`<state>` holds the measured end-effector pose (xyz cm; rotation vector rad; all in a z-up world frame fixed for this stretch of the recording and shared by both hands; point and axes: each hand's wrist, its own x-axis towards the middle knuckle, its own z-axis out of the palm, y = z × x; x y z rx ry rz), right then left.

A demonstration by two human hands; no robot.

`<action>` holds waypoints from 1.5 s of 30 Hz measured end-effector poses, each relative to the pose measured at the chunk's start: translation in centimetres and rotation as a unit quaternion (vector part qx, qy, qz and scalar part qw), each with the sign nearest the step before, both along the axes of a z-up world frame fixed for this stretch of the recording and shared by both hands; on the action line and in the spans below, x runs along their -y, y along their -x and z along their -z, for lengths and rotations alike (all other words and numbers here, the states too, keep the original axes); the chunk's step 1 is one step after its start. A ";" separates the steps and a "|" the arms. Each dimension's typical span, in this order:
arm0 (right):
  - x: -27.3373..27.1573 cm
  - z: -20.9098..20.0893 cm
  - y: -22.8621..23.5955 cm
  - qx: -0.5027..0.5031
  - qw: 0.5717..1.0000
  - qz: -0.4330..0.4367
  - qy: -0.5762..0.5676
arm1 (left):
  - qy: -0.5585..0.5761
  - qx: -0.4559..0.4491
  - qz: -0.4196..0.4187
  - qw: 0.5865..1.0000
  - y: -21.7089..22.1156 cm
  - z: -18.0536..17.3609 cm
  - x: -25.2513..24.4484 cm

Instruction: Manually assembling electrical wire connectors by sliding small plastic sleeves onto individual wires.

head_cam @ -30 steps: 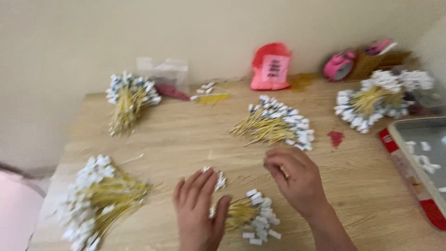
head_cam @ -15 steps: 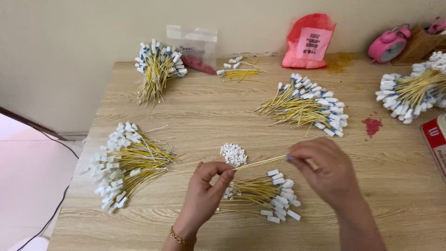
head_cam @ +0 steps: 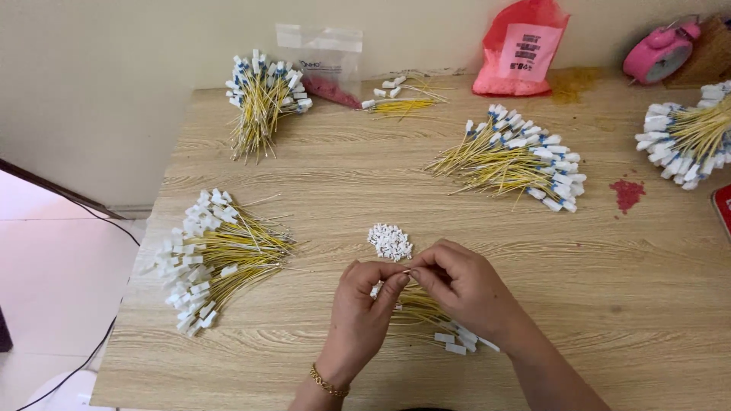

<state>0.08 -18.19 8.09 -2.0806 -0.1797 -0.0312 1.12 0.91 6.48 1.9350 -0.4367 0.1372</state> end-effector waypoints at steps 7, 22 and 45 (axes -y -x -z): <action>0.0 1.2 0.2 -0.103 0.991 0.015 -0.083 | 0.040 -0.093 -0.021 0.995 0.5 0.9 0.7; 0.3 2.3 0.5 -0.127 0.965 0.000 -0.230 | 0.252 -0.244 0.028 0.936 0.6 2.3 0.9; 2.7 3.2 0.0 -0.160 0.976 0.115 -0.094 | -0.314 0.116 -0.069 0.940 -4.3 5.9 1.5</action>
